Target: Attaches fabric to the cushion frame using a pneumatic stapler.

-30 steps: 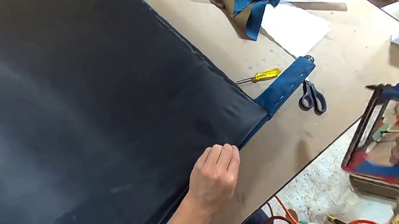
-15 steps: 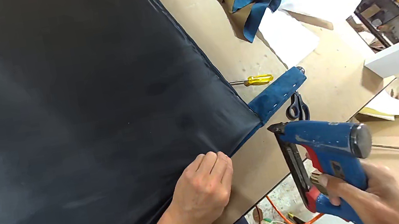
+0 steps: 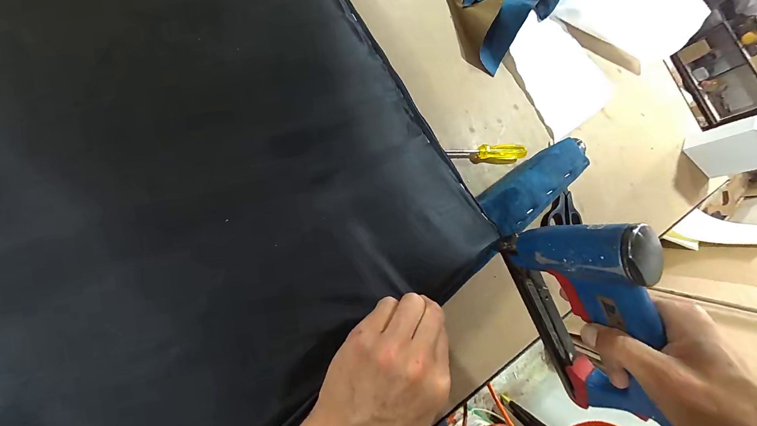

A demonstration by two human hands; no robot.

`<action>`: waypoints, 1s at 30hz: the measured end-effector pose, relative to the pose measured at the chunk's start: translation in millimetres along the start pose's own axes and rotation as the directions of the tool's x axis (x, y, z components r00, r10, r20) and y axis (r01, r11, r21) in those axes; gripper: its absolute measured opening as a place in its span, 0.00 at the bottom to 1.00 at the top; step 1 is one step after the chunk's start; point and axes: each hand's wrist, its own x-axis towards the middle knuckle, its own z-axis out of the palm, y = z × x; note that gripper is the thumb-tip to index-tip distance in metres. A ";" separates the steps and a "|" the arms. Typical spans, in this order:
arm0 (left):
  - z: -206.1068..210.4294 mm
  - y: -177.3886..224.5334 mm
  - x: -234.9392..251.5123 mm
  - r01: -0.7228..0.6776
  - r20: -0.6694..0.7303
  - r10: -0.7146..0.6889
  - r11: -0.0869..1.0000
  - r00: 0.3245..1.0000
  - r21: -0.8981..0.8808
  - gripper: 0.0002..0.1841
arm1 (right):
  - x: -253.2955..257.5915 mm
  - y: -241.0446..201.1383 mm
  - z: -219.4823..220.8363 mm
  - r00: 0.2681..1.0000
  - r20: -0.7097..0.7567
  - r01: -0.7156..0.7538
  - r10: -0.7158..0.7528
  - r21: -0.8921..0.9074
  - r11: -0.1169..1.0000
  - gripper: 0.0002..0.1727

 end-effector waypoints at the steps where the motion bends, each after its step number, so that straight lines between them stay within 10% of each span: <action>1: 0.0 -0.1 0.1 -0.001 -0.002 0.001 1.000 1.000 -0.001 0.13 | 0.0 1.1 0.6 1.000 0.002 0.009 -0.009 0.007 1.000 0.09; 30: 1.5 7.4 -5.7 0.060 -0.039 -0.060 0.998 0.997 0.017 0.14 | -55.7 -21.5 59.6 0.999 0.032 0.044 -0.041 -0.103 0.994 0.11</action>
